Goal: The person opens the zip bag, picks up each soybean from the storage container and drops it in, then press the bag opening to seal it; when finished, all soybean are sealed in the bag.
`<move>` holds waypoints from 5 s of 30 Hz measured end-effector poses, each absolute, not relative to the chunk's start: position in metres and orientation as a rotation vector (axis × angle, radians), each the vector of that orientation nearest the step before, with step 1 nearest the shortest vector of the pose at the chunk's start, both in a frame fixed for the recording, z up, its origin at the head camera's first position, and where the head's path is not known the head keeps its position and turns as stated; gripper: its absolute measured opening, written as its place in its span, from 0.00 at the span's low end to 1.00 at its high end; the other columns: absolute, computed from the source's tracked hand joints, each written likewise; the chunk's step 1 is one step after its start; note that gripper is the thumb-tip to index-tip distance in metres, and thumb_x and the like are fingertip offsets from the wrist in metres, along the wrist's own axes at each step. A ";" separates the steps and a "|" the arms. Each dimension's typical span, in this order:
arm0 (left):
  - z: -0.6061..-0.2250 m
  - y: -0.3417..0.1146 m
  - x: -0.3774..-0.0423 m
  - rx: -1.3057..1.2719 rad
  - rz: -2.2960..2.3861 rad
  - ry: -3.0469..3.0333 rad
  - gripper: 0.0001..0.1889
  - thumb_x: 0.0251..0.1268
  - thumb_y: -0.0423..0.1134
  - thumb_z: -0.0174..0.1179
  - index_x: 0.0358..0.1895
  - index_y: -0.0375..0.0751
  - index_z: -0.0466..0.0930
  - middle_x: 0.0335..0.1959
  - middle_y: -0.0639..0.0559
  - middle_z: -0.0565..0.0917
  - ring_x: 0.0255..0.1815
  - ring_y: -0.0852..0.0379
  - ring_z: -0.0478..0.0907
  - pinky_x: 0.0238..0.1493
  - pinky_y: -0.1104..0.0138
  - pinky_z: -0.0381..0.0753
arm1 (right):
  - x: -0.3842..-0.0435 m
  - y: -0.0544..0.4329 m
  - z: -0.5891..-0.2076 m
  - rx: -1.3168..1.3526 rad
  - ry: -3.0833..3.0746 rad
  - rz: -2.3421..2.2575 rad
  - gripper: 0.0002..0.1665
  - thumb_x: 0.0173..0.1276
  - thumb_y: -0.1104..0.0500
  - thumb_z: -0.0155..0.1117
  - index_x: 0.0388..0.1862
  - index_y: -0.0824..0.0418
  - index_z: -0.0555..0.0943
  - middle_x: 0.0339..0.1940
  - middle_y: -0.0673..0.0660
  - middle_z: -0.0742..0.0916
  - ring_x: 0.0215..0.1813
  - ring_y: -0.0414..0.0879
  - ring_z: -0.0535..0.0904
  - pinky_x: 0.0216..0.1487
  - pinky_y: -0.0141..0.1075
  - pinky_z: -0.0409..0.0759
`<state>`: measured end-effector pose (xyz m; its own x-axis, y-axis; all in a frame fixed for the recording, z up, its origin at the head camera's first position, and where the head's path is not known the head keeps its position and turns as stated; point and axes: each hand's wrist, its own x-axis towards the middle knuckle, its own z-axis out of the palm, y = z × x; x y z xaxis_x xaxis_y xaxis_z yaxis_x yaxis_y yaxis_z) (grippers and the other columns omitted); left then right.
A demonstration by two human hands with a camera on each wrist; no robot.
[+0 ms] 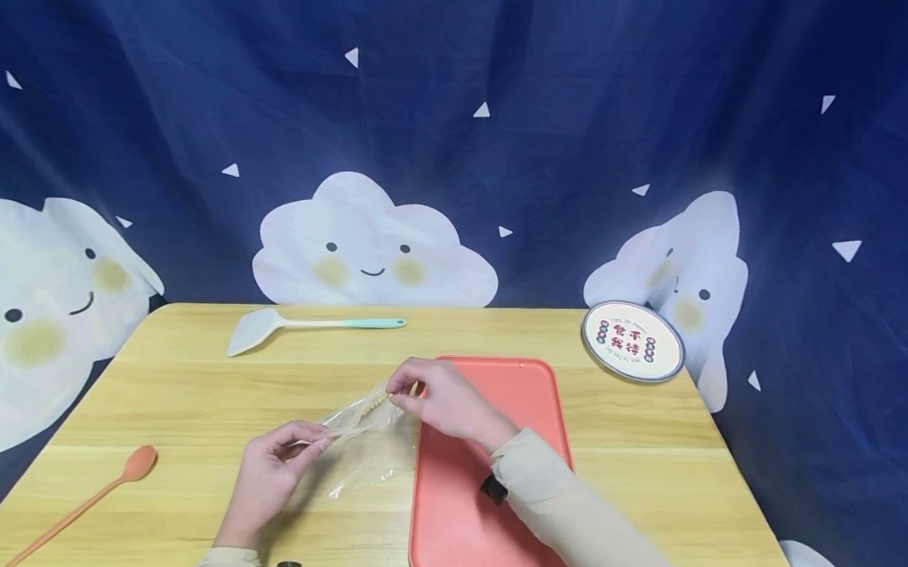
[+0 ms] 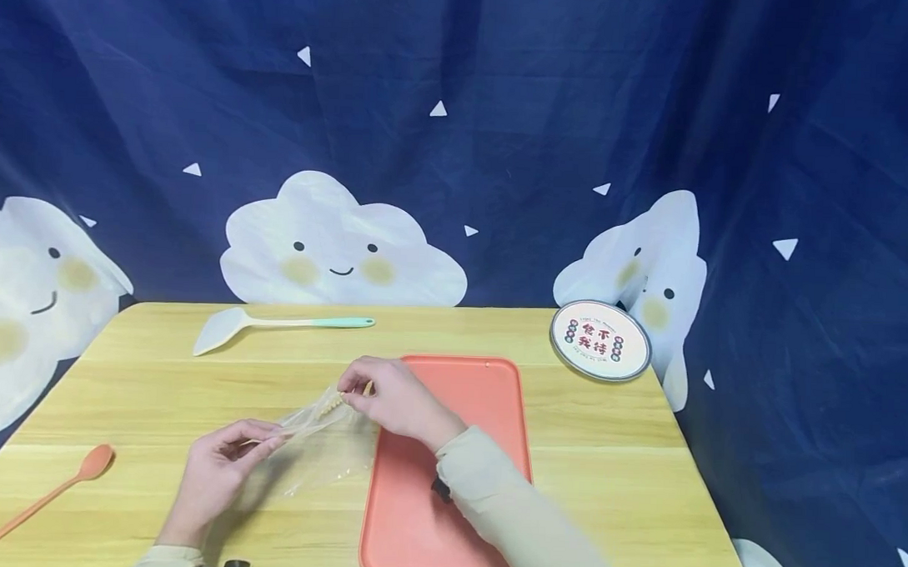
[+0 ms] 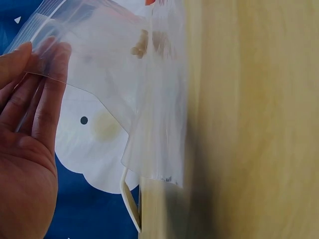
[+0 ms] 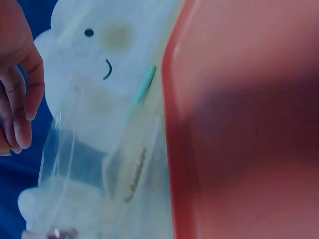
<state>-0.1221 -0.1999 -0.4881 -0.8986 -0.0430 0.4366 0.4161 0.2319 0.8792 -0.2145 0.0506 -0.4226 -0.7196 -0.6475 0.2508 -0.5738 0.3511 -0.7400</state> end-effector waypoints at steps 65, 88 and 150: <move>-0.485 -0.198 -0.119 -0.298 -1.758 -2.159 0.10 0.52 0.16 0.66 0.28 0.33 0.82 0.34 0.37 0.85 0.39 0.58 0.84 0.41 0.67 0.85 | -0.290 0.197 -0.476 -1.045 2.994 -0.300 0.06 0.60 0.72 0.63 0.28 0.63 0.79 0.25 0.54 0.76 0.29 0.51 0.77 0.34 0.44 0.81; -0.485 -0.197 -0.121 -0.324 -1.724 -2.138 0.12 0.51 0.14 0.65 0.28 0.35 0.83 0.34 0.39 0.86 0.39 0.59 0.84 0.40 0.68 0.85 | -0.269 0.183 -0.445 -0.922 2.969 -0.690 0.04 0.62 0.68 0.67 0.35 0.61 0.82 0.30 0.48 0.80 0.34 0.44 0.77 0.38 0.39 0.80; -0.481 -0.208 -0.119 -0.453 -1.716 -2.028 0.11 0.53 0.09 0.58 0.34 0.25 0.79 0.37 0.37 0.85 0.40 0.59 0.83 0.43 0.74 0.82 | -0.225 0.073 -0.430 -0.940 2.665 -1.190 0.24 0.71 0.57 0.64 0.64 0.57 0.75 0.59 0.50 0.79 0.60 0.48 0.74 0.61 0.45 0.75</move>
